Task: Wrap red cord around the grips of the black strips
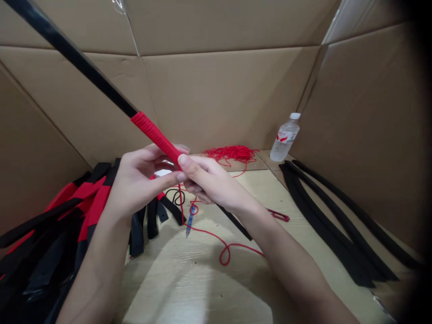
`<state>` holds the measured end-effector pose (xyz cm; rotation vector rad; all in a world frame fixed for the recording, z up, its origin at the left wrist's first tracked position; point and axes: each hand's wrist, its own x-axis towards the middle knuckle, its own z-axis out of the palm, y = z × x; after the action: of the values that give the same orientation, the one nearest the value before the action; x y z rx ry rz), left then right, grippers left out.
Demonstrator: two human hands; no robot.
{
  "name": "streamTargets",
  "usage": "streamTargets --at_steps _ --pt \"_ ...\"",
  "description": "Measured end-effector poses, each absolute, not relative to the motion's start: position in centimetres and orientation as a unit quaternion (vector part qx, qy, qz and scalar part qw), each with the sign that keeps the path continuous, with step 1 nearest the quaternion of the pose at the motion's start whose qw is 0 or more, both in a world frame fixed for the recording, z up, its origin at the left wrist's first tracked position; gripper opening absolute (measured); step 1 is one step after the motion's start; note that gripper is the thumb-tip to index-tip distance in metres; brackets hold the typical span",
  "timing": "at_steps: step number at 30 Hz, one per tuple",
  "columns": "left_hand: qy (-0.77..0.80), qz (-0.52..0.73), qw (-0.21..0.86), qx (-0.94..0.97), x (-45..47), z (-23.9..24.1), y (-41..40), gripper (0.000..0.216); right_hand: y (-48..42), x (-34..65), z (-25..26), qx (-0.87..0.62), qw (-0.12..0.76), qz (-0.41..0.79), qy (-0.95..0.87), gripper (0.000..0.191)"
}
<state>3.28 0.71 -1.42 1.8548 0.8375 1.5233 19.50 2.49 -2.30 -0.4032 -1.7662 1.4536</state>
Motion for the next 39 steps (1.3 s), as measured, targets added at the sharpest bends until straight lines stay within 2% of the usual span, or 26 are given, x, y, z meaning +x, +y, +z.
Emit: streamTargets --at_steps 5,10,16,22,29,33,39 --pt "0.298 0.585 0.285 0.698 3.3 -1.0 0.7 0.017 2.4 19.4 -2.5 -0.129 0.334 0.639 -0.68 0.052" --pt "0.301 0.582 0.297 0.694 2.9 -0.9 0.6 0.016 2.2 18.9 -2.6 -0.1 0.304 0.687 -0.652 0.051" --pt "0.334 0.579 0.282 0.688 2.5 -1.3 0.4 0.014 2.3 18.8 -2.5 -0.136 0.276 0.72 -0.623 0.055" --pt "0.38 0.567 0.264 0.681 2.7 -1.6 0.4 0.018 2.6 19.1 -2.3 -0.196 0.327 0.635 -0.672 0.055" --pt "0.384 0.591 0.217 0.675 2.8 -1.7 0.8 0.018 2.9 19.6 -2.0 -0.214 0.385 0.551 -0.709 0.03" --pt "0.393 0.574 0.245 0.676 2.7 -1.5 0.6 0.017 3.1 19.6 -2.6 -0.183 0.415 0.508 -0.732 0.035" --pt "0.389 0.539 0.28 0.692 2.9 -1.1 0.2 0.017 3.3 19.4 -3.0 -0.211 0.458 0.425 -0.752 0.041"
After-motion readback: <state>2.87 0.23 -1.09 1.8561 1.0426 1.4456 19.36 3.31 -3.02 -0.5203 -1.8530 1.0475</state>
